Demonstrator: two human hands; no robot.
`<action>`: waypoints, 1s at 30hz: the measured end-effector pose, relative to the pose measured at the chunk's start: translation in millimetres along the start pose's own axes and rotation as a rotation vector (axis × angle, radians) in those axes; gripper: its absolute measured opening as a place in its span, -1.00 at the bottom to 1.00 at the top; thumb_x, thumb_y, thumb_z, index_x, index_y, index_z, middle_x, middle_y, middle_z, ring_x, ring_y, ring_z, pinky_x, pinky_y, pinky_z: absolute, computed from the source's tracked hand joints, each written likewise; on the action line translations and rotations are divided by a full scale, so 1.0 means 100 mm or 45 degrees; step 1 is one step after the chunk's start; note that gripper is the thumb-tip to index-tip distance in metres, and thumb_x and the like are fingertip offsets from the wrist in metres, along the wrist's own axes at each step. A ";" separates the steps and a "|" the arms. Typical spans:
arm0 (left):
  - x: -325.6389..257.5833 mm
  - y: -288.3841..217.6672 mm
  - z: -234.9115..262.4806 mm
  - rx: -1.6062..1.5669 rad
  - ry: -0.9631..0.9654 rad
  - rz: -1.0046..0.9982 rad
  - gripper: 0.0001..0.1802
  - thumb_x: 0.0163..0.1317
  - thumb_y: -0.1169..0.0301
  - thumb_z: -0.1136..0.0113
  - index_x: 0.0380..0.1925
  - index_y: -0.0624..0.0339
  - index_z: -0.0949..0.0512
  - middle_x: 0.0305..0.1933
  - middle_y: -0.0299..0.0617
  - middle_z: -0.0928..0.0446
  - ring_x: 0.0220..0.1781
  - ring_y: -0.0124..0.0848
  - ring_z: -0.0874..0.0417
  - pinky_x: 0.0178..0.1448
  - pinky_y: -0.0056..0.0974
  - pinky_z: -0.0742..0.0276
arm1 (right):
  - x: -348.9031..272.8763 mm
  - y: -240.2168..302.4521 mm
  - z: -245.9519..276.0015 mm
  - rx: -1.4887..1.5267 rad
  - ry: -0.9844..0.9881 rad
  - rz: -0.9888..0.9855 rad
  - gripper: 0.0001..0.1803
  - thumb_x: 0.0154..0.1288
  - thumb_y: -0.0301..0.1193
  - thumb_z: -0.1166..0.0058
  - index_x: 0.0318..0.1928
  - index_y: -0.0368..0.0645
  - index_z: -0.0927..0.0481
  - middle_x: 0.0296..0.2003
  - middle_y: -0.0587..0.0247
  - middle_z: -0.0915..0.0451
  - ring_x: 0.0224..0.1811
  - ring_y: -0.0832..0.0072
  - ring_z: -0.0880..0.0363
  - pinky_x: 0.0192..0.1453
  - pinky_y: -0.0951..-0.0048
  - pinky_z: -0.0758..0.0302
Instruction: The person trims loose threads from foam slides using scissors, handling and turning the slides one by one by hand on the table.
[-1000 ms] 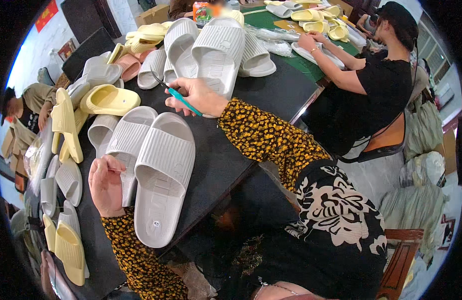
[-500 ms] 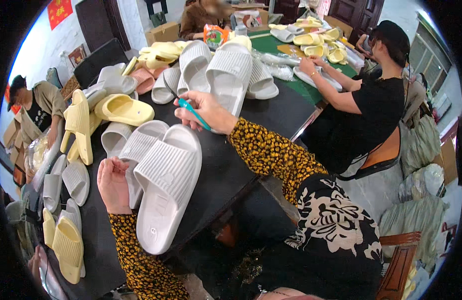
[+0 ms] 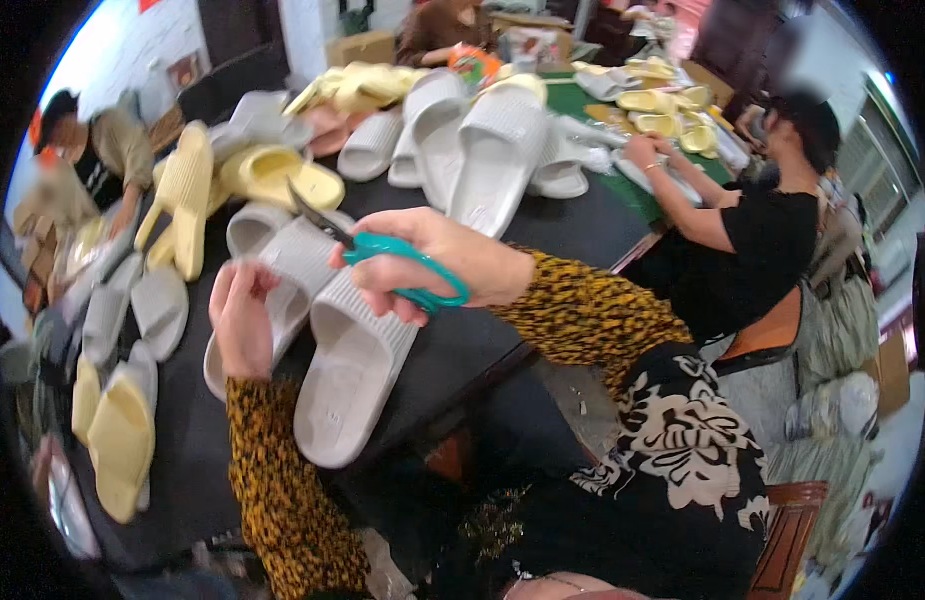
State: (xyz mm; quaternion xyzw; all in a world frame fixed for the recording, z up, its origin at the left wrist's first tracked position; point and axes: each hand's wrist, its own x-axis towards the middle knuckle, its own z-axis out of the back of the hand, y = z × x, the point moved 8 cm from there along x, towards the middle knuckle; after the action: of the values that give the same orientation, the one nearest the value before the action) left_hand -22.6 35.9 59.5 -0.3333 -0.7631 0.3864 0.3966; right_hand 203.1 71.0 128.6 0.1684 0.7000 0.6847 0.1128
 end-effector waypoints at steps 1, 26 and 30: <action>0.02 0.02 -0.02 -0.010 0.022 -0.013 -0.88 0.30 0.47 -0.05 -0.40 0.28 -0.47 -0.40 -0.23 -0.47 -0.32 -0.45 -0.47 -0.13 -0.34 -0.41 | -0.05 -0.06 -0.06 0.061 0.021 -0.045 -0.63 0.29 -0.31 -0.02 0.03 -0.26 -0.44 -0.48 0.33 -0.51 -0.60 0.69 -0.45 -0.51 0.64 -0.43; 0.08 -0.02 -0.09 -0.097 0.253 -0.024 -0.86 0.30 0.40 -0.07 -0.33 0.24 -0.54 -0.29 -0.20 -0.58 -0.31 -0.49 -0.54 -0.09 -0.36 -0.47 | 0.11 -1.01 -0.69 0.629 0.077 -0.482 -0.46 0.39 -0.05 0.11 0.10 -0.28 -0.35 -0.35 0.24 -0.50 -0.35 0.45 -0.51 -0.28 0.33 -0.55; 0.04 -0.05 -0.14 -0.137 0.245 -0.016 -0.85 0.28 0.39 -0.11 -0.37 0.25 -0.56 -0.34 -0.21 -0.58 -0.34 -0.50 -0.54 -0.12 -0.38 -0.46 | 0.12 -1.02 -0.68 0.612 0.087 -0.463 -0.50 0.38 -0.07 0.10 0.05 -0.27 -0.39 -0.38 0.26 -0.51 -0.40 0.49 -0.51 -0.38 0.39 -0.54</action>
State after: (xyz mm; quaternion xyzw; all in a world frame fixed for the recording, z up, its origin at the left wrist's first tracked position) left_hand -13.6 41.4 70.6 -0.3848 -0.7431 0.3086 0.4522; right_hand 157.4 12.8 30.6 0.0390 0.8642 0.4731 0.1669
